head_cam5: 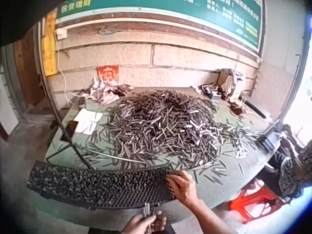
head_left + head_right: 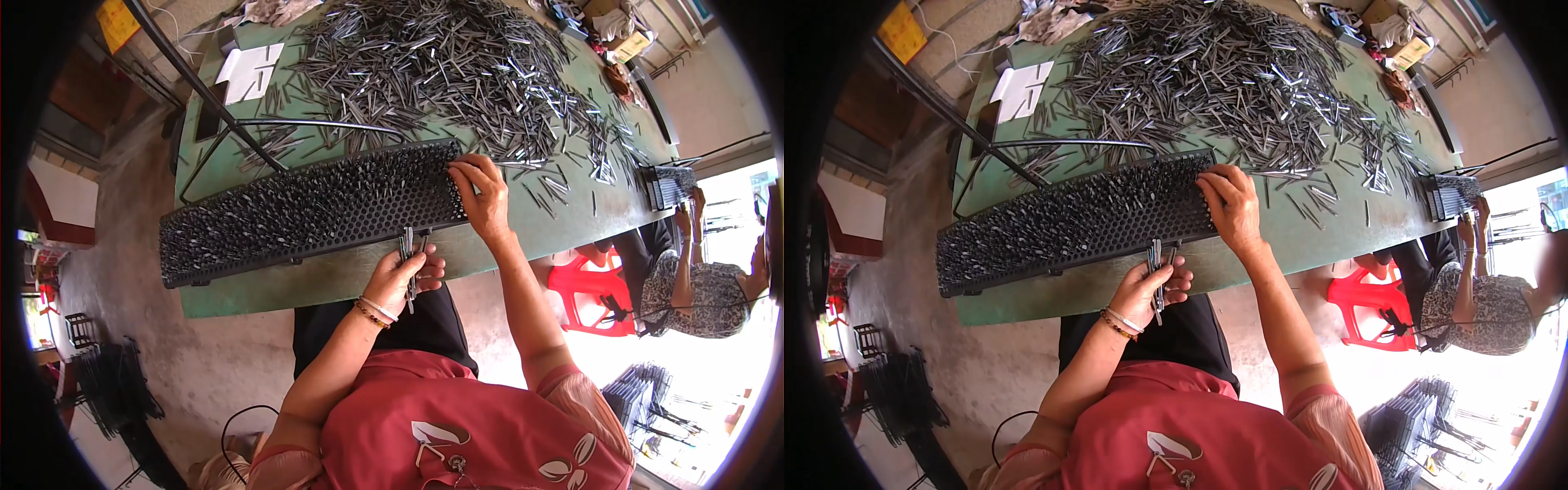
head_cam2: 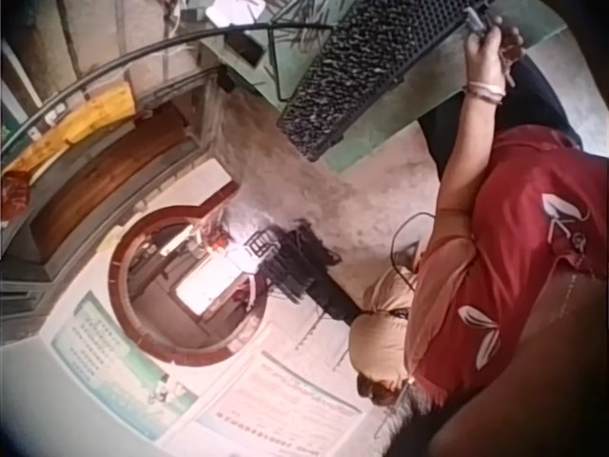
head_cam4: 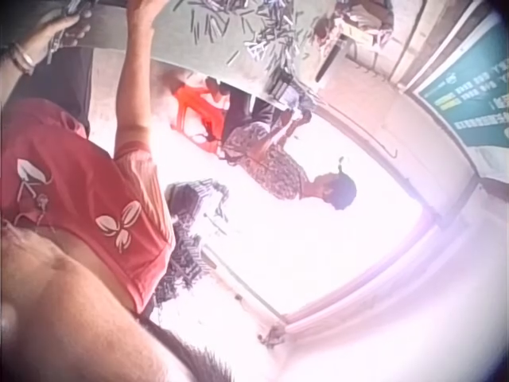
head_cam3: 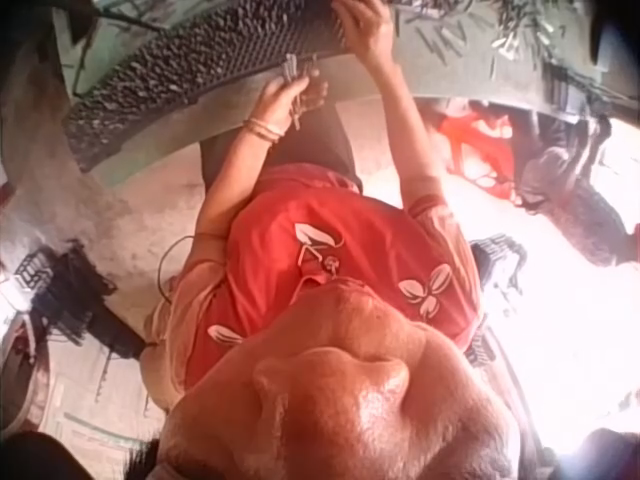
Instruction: Picking up metal pins from a pile and inserting them into a perforated rectangular base.
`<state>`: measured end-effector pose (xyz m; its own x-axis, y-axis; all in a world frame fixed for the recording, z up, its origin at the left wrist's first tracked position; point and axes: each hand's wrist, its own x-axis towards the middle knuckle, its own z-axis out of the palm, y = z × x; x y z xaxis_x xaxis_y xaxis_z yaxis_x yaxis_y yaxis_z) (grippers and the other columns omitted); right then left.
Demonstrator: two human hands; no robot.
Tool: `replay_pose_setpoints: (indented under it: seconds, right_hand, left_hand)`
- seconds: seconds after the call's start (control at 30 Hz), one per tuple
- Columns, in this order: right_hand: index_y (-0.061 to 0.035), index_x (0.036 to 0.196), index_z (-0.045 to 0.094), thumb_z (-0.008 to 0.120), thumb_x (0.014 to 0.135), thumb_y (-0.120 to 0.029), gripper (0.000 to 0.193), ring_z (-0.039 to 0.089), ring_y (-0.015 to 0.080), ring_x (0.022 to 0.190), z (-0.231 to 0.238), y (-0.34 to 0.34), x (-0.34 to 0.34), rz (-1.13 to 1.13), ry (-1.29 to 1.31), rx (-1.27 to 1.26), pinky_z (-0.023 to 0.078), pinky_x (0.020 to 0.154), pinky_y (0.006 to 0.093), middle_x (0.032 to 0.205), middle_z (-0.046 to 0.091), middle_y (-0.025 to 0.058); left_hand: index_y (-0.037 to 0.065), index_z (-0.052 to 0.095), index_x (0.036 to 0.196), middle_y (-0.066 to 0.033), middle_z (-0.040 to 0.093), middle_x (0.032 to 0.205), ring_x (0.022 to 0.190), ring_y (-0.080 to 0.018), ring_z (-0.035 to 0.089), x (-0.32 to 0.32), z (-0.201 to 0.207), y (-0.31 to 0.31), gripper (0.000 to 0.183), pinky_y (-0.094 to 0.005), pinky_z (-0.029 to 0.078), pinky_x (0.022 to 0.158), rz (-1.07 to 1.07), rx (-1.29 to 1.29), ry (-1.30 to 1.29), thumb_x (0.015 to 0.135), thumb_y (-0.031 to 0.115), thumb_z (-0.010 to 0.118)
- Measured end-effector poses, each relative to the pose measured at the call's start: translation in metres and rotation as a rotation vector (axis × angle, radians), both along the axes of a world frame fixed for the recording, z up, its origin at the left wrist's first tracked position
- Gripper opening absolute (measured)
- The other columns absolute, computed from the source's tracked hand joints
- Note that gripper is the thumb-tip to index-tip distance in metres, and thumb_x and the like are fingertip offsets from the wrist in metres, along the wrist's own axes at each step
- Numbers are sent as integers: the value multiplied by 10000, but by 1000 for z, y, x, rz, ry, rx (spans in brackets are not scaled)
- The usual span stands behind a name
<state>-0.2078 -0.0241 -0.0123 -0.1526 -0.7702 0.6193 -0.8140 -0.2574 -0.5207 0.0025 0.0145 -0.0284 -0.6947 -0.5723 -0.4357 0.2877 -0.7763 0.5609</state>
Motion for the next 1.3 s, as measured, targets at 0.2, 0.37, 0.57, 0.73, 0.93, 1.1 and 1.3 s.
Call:
replay_pose_setpoints:
  seconds: [0.2, 0.37, 0.57, 0.73, 0.93, 1.1, 1.3]
  right_hand:
    - [-23, 920, 679, 648, 800, -59, 129, 591, 262, 859, 0, -1, -1, -28, -31, 31, 454, 783, 341, 957, 615, 87]
    - [-25, 906, 684, 668, 788, -88, 135, 566, 274, 881, 7, 2, 1, -50, 76, 69, 438, 794, 366, 973, 595, 74]
    - [-56, 907, 667, 691, 759, -100, 156, 567, 266, 883, 18, 2, -1, -34, 237, 116, 438, 786, 373, 977, 585, 77]
    - [-84, 873, 636, 687, 724, -132, 164, 568, 256, 886, 32, -7, -2, 46, 470, 268, 431, 744, 371, 970, 548, 75]
    - [-94, 847, 642, 665, 695, -115, 156, 594, 272, 816, 41, -21, -14, 145, 469, 330, 469, 708, 381, 1009, 544, 71]
    - [-73, 817, 646, 639, 713, -91, 106, 618, 272, 775, 48, -24, -13, 159, 301, 333, 509, 670, 368, 975, 578, 67]
    - [-59, 832, 655, 622, 730, -67, 108, 619, 284, 813, 38, -23, -20, 190, 388, 386, 506, 703, 369, 977, 588, 71]
  left_hand:
    - [67, 542, 1170, -102, 642, 997, 875, -189, 645, 2, 11, -1, 267, -327, 551, 734, -40, 51, -57, 960, 225, 493]
    - [73, 537, 1184, -97, 644, 1002, 880, -183, 644, 3, 5, 2, 284, -313, 544, 692, -26, 19, -29, 960, 243, 494]
    - [74, 540, 1177, -82, 648, 989, 863, -154, 636, 7, 3, 1, 288, -272, 528, 655, -68, -53, -61, 956, 254, 503]
    - [60, 547, 1159, -63, 650, 966, 831, -124, 625, 9, 3, 1, 296, -252, 515, 622, -57, -39, -54, 950, 267, 514]
    - [50, 547, 1138, -84, 652, 970, 833, -144, 638, 11, 5, -6, 274, -281, 535, 648, -60, -15, -49, 949, 245, 515]
    - [42, 545, 1145, -83, 655, 965, 839, -139, 637, 16, 4, -9, 279, -274, 533, 643, -67, -12, -38, 947, 236, 513]
    - [33, 544, 1143, -76, 656, 955, 837, -131, 635, 14, 7, -10, 279, -261, 529, 631, -77, -4, -56, 944, 226, 511]
